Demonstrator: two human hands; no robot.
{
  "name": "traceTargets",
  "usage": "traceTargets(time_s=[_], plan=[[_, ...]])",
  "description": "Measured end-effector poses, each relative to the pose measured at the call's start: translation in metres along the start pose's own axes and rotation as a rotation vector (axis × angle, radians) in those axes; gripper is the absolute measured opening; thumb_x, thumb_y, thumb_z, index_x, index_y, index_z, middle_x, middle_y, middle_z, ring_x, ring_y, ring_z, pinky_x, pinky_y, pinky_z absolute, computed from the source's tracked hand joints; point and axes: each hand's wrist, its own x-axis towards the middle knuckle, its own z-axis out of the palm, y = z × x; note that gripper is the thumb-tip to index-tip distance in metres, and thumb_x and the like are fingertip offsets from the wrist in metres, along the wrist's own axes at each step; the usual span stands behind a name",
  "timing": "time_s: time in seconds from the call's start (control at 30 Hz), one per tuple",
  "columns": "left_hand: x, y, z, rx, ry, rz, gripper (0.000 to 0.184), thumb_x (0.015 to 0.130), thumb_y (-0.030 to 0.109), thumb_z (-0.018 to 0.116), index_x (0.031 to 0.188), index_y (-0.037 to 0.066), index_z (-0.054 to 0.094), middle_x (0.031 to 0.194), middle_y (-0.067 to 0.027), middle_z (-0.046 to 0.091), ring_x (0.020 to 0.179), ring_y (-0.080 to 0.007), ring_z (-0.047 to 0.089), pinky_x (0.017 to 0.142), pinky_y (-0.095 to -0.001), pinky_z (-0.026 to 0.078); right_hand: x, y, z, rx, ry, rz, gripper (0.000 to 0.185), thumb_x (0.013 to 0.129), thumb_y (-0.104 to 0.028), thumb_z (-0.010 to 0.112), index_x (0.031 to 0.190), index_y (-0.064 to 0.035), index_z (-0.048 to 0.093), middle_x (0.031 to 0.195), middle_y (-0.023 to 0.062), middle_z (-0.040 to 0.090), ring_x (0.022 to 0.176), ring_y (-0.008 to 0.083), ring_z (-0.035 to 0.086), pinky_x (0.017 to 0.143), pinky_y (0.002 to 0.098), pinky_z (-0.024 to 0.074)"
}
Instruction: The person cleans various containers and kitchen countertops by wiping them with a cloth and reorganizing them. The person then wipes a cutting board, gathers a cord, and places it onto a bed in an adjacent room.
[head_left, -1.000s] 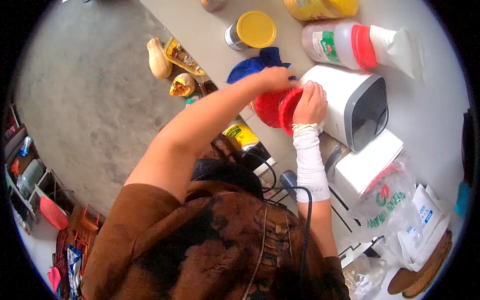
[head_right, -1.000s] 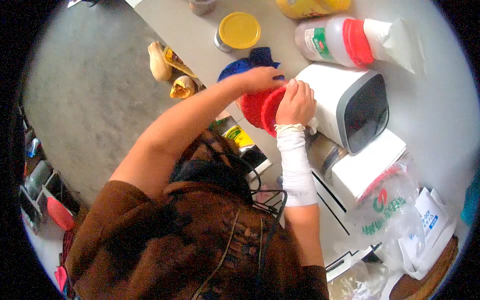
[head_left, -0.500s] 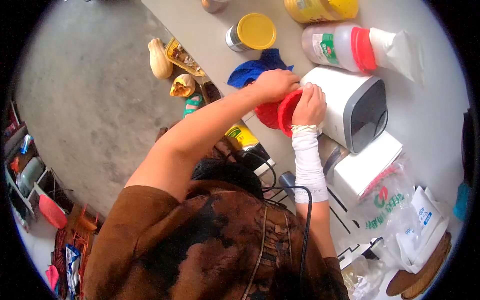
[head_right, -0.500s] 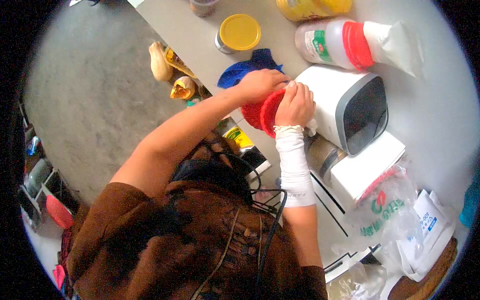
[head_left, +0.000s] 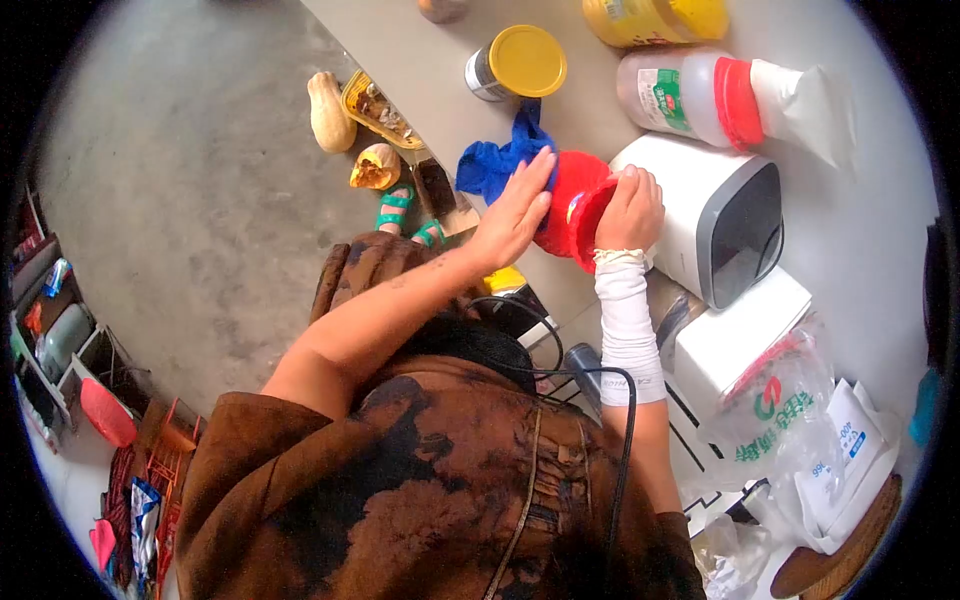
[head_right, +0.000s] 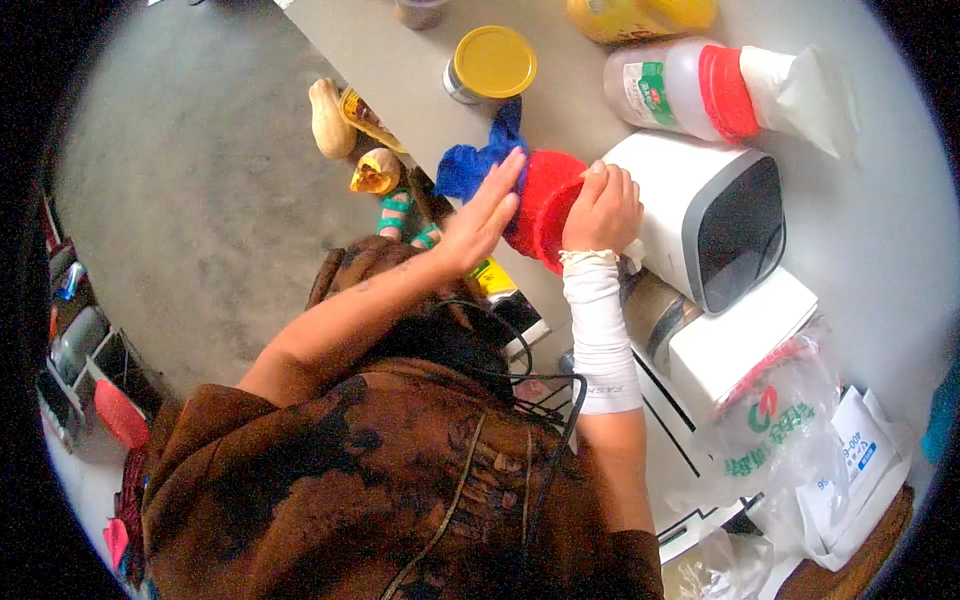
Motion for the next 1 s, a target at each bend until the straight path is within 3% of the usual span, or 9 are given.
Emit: traceTargets(time_s=[0.1, 0.2, 0.33, 0.43, 0.53, 0.57, 0.73, 0.9, 1.0], plan=[[0.038, -0.025, -0.005, 0.035, -0.109, 0.01, 0.049, 0.101, 0.032, 0.033, 0.141, 0.003, 0.036, 0.144, -0.0181, 0.039, 0.136, -0.0345, 0.031, 0.116, -0.0398, 0.017, 0.0, 0.0, 0.0, 0.004, -0.017, 0.0, 0.03, 0.097, -0.026, 0.04, 0.08, -0.0077, 0.057, 0.082, 0.0103, 0.06, 0.082, 0.0327, 0.055, 0.072, 0.0447, 0.0412], [0.05, -0.084, -0.006, -0.156, -0.122, -0.154, 0.058, 0.102, 0.043, 0.026, 0.143, 0.002, 0.033, 0.147, -0.0207, 0.034, 0.139, -0.0288, 0.027, 0.115, -0.0359, 0.018, -0.001, 0.003, 0.002, 0.018, -0.016, 0.003, 0.03, 0.097, -0.026, 0.04, 0.08, -0.0076, 0.057, 0.082, 0.0104, 0.06, 0.082, 0.0325, 0.055, 0.072, 0.0449, 0.0412], [0.011, -0.079, 0.005, -0.054, 0.054, -0.173, 0.057, 0.102, 0.042, 0.029, 0.143, 0.003, 0.032, 0.147, -0.0206, 0.034, 0.139, -0.0309, 0.029, 0.115, -0.0356, 0.019, -0.002, 0.002, 0.001, 0.005, -0.014, 0.018, 0.03, 0.097, -0.026, 0.04, 0.08, -0.0075, 0.057, 0.082, 0.0104, 0.06, 0.082, 0.0323, 0.055, 0.073, 0.0449, 0.0413], [-0.009, -0.048, -0.035, 0.549, -0.135, -0.071, 0.05, 0.1, 0.031, 0.039, 0.142, 0.005, 0.035, 0.141, -0.0179, 0.042, 0.126, -0.0329, 0.044, 0.112, -0.0417, 0.026, -0.001, 0.0, -0.001, 0.02, -0.016, 0.042, 0.03, 0.097, -0.026, 0.041, 0.079, -0.0075, 0.058, 0.082, 0.0104, 0.06, 0.083, 0.0321, 0.055, 0.073, 0.0444, 0.0414], [0.012, -0.085, -0.082, 1.242, -0.348, 0.319, 0.05, 0.093, 0.034, 0.05, 0.139, 0.014, 0.043, 0.133, -0.0055, 0.051, 0.125, -0.0246, 0.045, 0.11, -0.042, 0.027, -0.003, 0.0, -0.001, 0.036, -0.017, 0.04, 0.031, 0.097, -0.026, 0.04, 0.079, -0.0075, 0.058, 0.083, 0.0106, 0.061, 0.083, 0.0322, 0.056, 0.074, 0.0441, 0.0415], [0.019, -0.084, -0.101, 1.197, -0.325, 0.443, 0.051, 0.09, 0.035, 0.053, 0.137, 0.016, 0.045, 0.128, -0.0042, 0.053, 0.125, -0.0228, 0.043, 0.111, -0.0413, 0.025, -0.003, 0.001, -0.001, 0.043, -0.017, 0.041, 0.031, 0.097, -0.026, 0.04, 0.079, -0.0075, 0.058, 0.083, 0.0106, 0.061, 0.083, 0.0321, 0.056, 0.074, 0.044, 0.0415], [0.047, -0.06, -0.165, 1.39, -0.263, 0.261, 0.048, 0.092, 0.032, 0.052, 0.137, 0.018, 0.046, 0.131, -0.0053, 0.052, 0.127, -0.023, 0.042, 0.11, -0.0407, 0.027, -0.001, 0.004, 0.0, 0.056, -0.014, 0.021, 0.032, 0.097, -0.026, 0.039, 0.079, -0.0077, 0.058, 0.083, 0.0106, 0.061, 0.083, 0.0322, 0.056, 0.073, 0.044, 0.0417], [0.076, -0.061, -0.188, 1.335, 0.081, 0.42, 0.036, 0.087, 0.017, 0.054, 0.122, 0.011, 0.058, 0.125, -0.0057, 0.056, 0.117, -0.027, 0.049, 0.101, -0.038, 0.038, -0.001, -0.002, -0.003, 0.042, 0.005, 0.041, 0.03, 0.096, -0.026, 0.042, 0.078, -0.0081, 0.058, 0.083, 0.0099, 0.061, 0.082, 0.0326, 0.056, 0.073, 0.0441, 0.0424], [0.075, -0.064, -0.148, 1.076, 0.332, 0.147, 0.021, 0.08, 0.003, 0.054, 0.096, 0.006, 0.068, 0.106, -0.0105, 0.061, 0.095, -0.0317, 0.054, 0.086, -0.0395, 0.047, -0.001, 0.003, 0.0, 0.05, 0.007, 0.027, 0.029, 0.095, -0.026, 0.043, 0.078, -0.008, 0.058, 0.082, 0.0099, 0.06, 0.081, 0.0327, 0.056, 0.072, 0.0441, 0.0424]])
